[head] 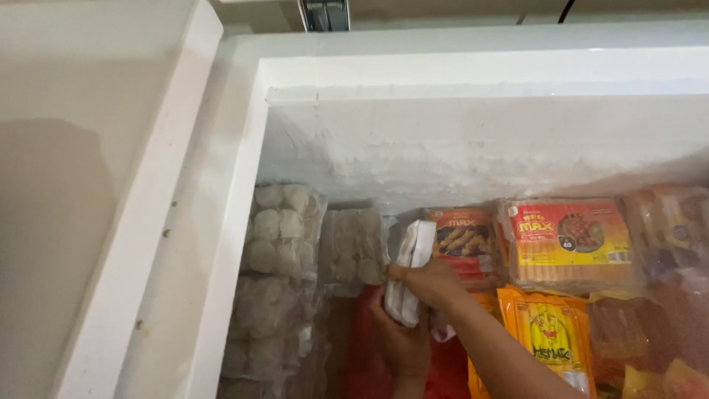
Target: Organizing and stocking frozen food items from a black plastic bag into a chest freezer.
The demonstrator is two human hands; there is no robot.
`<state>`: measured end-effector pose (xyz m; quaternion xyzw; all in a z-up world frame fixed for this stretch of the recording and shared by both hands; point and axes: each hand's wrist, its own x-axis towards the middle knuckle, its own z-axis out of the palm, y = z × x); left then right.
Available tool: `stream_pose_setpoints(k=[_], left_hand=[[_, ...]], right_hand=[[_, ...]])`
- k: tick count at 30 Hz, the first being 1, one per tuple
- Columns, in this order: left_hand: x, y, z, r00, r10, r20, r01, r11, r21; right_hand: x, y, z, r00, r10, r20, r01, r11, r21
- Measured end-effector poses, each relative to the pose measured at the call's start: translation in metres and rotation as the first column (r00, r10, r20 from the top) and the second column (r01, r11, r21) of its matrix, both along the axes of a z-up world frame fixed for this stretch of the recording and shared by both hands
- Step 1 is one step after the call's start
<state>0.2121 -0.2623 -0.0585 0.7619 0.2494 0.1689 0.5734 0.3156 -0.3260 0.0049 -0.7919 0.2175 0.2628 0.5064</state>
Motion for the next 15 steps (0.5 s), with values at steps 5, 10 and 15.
stream_pose_setpoints(k=[5, 10, 15], left_hand=[[0.023, -0.015, -0.006, 0.989, -0.031, 0.143, 0.026, 0.999, 0.040], [0.009, -0.009, -0.020, 0.968, -0.233, 0.088, 0.238, 0.970, -0.053], [0.003, 0.001, -0.114, 0.944, -0.314, 0.100, 0.311, 0.949, 0.041]], right_hand=[[0.026, -0.009, -0.002, 0.993, 0.032, -0.115, -0.062, 0.963, -0.262], [0.033, -0.015, -0.022, 0.997, 0.055, -0.054, -0.072, 0.912, -0.404], [0.031, -0.032, -0.129, 0.947, 0.253, 0.199, -0.060, 0.746, -0.663]])
